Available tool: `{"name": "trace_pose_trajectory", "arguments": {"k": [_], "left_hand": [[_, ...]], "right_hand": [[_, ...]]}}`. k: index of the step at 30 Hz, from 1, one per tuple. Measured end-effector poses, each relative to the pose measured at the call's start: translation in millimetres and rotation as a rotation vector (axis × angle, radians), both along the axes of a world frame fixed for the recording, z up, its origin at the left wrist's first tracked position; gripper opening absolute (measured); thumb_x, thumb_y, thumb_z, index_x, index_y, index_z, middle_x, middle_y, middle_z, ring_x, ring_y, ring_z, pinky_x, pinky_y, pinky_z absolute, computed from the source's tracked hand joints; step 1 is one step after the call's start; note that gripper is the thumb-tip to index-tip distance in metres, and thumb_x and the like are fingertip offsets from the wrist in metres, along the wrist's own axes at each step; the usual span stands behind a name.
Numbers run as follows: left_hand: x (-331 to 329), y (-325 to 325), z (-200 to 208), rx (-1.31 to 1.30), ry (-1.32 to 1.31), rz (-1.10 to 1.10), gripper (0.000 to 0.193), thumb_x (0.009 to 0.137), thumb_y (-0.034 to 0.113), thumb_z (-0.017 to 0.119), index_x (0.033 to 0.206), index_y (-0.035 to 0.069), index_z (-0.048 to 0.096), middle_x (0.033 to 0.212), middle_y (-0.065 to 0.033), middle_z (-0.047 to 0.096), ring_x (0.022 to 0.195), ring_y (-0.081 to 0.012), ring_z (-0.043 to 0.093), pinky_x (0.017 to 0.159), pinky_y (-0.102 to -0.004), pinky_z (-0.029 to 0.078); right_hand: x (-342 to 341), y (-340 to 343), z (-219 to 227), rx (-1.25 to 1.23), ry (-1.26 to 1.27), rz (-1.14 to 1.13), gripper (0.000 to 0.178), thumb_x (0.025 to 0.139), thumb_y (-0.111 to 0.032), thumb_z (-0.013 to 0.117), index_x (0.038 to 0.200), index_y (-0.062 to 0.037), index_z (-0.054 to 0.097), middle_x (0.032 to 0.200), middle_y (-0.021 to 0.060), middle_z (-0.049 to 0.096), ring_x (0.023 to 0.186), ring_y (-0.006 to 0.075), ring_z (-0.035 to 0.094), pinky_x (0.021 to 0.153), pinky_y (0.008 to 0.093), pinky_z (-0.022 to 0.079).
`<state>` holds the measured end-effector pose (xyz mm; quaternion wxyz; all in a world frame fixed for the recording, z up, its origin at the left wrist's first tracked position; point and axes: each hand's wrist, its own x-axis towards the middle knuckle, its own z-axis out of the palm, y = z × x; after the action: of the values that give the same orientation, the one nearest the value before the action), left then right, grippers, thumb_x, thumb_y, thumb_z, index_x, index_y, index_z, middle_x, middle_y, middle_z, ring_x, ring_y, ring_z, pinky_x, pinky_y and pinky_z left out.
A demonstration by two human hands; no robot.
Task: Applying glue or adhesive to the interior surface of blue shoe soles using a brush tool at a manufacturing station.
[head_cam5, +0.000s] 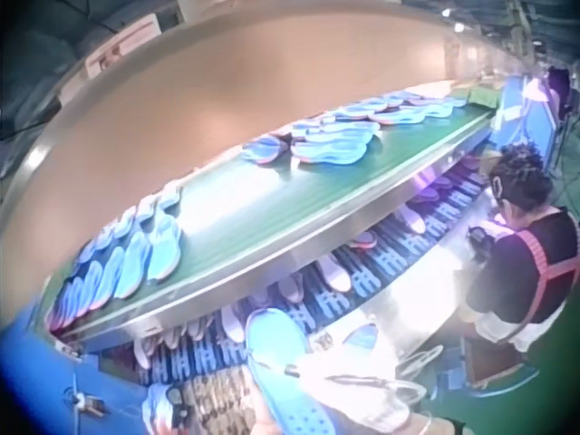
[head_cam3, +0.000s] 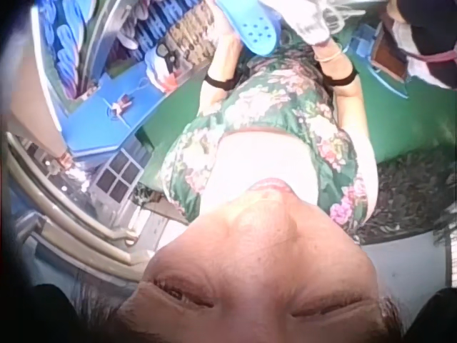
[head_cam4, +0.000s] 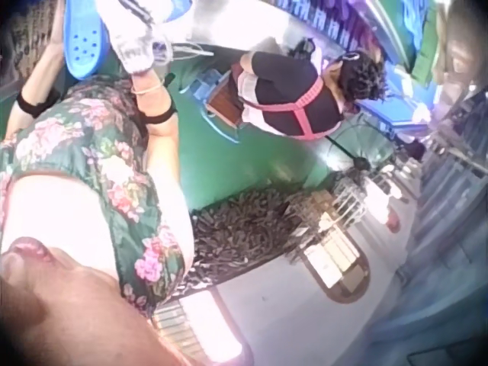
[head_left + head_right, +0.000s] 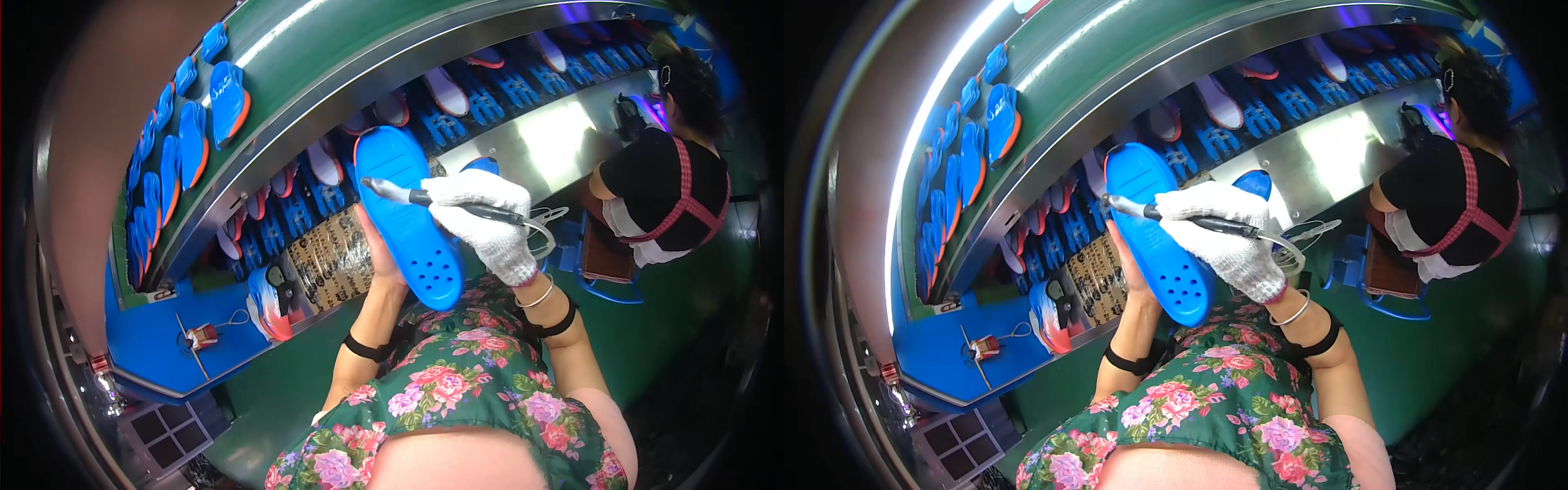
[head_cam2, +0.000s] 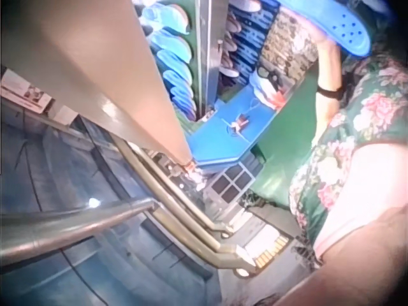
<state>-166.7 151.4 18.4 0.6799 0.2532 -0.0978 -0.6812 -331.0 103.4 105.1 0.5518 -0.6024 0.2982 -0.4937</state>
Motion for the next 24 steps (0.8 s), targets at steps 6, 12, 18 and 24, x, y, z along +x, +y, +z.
{"name": "trace_pose_trajectory", "arguments": {"k": [6,12,18,24], "left_hand": [[-2,13,-7,0.010,0.046,-0.020,0.086,0.099,0.077,0.027,0.159,0.015,0.032,0.155,-0.0092,0.046,0.139,-0.0279,0.047,0.117,-0.0459,0.038],[-22,16,6,0.071,-0.162,0.012,0.095,0.096,0.081,0.020,0.156,0.009,0.036,0.147,-0.0128,0.052,0.132,-0.0278,0.054,0.112,-0.0451,0.044],[-7,16,7,0.059,-0.190,-0.028,0.100,0.093,0.086,0.019,0.154,0.009,0.037,0.146,-0.0137,0.053,0.133,-0.0297,0.053,0.113,-0.0463,0.043],[-6,15,12,0.053,-0.189,-0.060,0.099,0.093,0.085,0.023,0.156,0.010,0.034,0.150,-0.0133,0.050,0.134,-0.0297,0.053,0.113,-0.0475,0.044]], "right_hand": [[16,-13,6,-0.471,0.165,-0.155,0.022,0.079,0.003,0.077,0.100,0.0016,0.077,0.101,0.0161,0.077,0.089,0.0236,0.074,0.080,0.0336,0.059],[17,-13,4,-0.749,0.346,-0.222,0.032,0.076,0.000,0.079,0.108,-0.0051,0.077,0.106,0.0128,0.076,0.093,0.0274,0.071,0.082,0.0385,0.056],[23,5,4,-0.566,0.227,-0.026,0.026,0.075,0.004,0.080,0.099,-0.0049,0.078,0.102,0.0120,0.076,0.089,0.0260,0.073,0.080,0.0353,0.058],[17,3,2,-0.675,0.304,-0.162,0.027,0.076,0.004,0.079,0.103,-0.0026,0.077,0.106,0.0168,0.075,0.093,0.0279,0.072,0.081,0.0366,0.057]]}}
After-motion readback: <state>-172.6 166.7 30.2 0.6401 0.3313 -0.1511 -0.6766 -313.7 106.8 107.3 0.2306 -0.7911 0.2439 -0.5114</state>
